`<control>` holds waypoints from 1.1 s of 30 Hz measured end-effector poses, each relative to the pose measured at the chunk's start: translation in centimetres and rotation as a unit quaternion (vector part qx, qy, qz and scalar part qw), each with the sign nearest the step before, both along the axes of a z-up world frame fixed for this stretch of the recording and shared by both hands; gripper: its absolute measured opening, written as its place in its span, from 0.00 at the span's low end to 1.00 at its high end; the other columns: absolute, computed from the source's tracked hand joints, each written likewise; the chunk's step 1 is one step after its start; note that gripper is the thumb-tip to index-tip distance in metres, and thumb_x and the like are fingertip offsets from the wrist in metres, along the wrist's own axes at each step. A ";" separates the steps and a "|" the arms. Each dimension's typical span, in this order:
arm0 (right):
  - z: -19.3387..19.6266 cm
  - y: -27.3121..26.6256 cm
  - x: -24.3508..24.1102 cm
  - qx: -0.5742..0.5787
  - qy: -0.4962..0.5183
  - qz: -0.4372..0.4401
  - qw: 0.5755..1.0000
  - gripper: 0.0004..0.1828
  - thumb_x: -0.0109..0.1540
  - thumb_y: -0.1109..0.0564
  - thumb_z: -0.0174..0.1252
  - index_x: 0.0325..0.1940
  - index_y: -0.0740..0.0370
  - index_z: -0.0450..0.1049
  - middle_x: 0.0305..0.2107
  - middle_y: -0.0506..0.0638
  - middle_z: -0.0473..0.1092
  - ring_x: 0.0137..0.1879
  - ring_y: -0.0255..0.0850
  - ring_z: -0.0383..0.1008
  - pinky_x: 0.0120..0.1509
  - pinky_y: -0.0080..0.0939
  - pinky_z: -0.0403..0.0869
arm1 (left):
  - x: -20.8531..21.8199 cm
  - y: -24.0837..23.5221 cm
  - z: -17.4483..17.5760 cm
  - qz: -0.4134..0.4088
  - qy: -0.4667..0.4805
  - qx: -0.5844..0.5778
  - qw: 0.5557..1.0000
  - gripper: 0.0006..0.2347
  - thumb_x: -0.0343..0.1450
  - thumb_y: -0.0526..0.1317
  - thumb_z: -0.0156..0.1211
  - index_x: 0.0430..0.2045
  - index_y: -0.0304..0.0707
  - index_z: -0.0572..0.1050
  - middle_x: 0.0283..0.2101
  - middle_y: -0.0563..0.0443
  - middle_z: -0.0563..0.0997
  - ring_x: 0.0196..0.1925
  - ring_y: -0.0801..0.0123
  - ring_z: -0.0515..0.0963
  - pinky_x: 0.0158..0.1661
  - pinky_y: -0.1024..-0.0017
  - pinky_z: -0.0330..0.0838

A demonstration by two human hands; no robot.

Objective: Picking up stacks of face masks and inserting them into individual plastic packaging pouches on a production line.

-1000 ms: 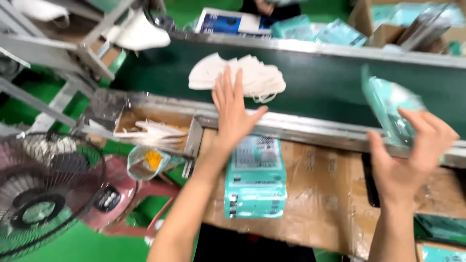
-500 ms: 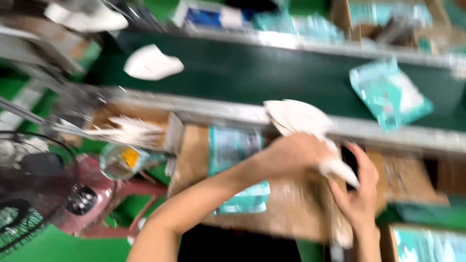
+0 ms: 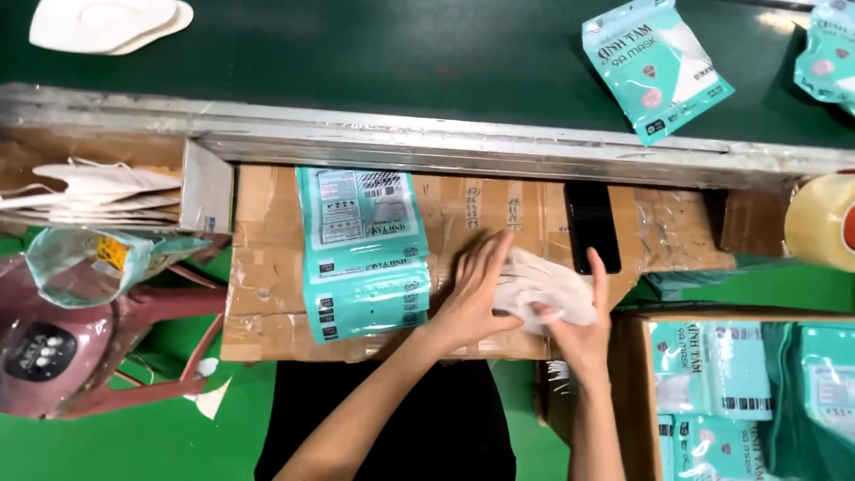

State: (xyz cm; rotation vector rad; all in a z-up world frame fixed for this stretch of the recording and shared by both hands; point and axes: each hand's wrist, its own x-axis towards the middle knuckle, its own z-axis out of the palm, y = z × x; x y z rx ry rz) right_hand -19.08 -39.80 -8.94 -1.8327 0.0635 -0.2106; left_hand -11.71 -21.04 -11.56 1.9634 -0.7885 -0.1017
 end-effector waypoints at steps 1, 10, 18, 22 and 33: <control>-1.1 -0.3 -0.3 0.027 0.013 -0.050 0.998 0.61 0.50 0.64 0.70 0.82 0.61 0.44 0.54 0.52 0.69 0.59 0.42 0.73 0.62 0.42 0.74 | 0.2 -0.1 0.3 0.016 -0.006 -0.019 1.000 0.58 0.54 0.47 0.80 0.74 0.36 0.39 0.76 0.32 0.49 0.79 0.40 0.48 0.73 0.44 0.40; -3.2 0.2 -0.6 0.003 -0.092 -0.004 0.996 0.74 0.51 0.53 0.77 0.85 0.60 0.30 0.65 0.59 0.65 0.70 0.47 0.69 0.74 0.47 0.71 | -1.3 -1.2 -2.6 -0.015 0.055 -0.038 0.998 0.42 0.65 0.46 0.72 0.76 0.46 0.56 0.64 0.41 0.76 0.71 0.51 0.72 0.76 0.53 0.57; -5.9 0.6 -0.6 0.047 -0.043 -0.010 0.998 0.74 0.49 0.56 0.76 0.84 0.58 0.29 0.48 0.56 0.73 0.57 0.46 0.77 0.60 0.46 0.78 | -0.8 -0.5 -1.4 -0.010 0.027 -0.120 0.992 0.49 0.57 0.45 0.75 0.72 0.38 0.47 0.63 0.35 0.73 0.66 0.41 0.69 0.66 0.51 0.60; -9.8 -1.7 -1.5 0.044 -0.054 -0.030 0.997 0.55 0.56 0.64 0.65 0.82 0.63 0.42 0.55 0.54 0.69 0.60 0.46 0.71 0.65 0.44 0.73 | -1.8 -2.0 -3.8 0.057 0.110 -0.064 0.990 0.42 0.63 0.46 0.72 0.74 0.45 0.55 0.55 0.36 0.80 0.56 0.43 0.81 0.57 0.55 0.75; -4.1 0.8 -0.5 -0.150 -0.131 -0.197 0.960 0.16 0.76 0.63 0.44 0.65 0.74 0.67 0.54 0.54 0.72 0.58 0.38 0.71 0.65 0.37 0.70 | -3.1 8.6 3.5 0.141 -0.220 -0.057 0.964 0.26 0.68 0.38 0.63 0.62 0.35 0.65 0.58 0.35 0.78 0.61 0.46 0.79 0.62 0.55 0.71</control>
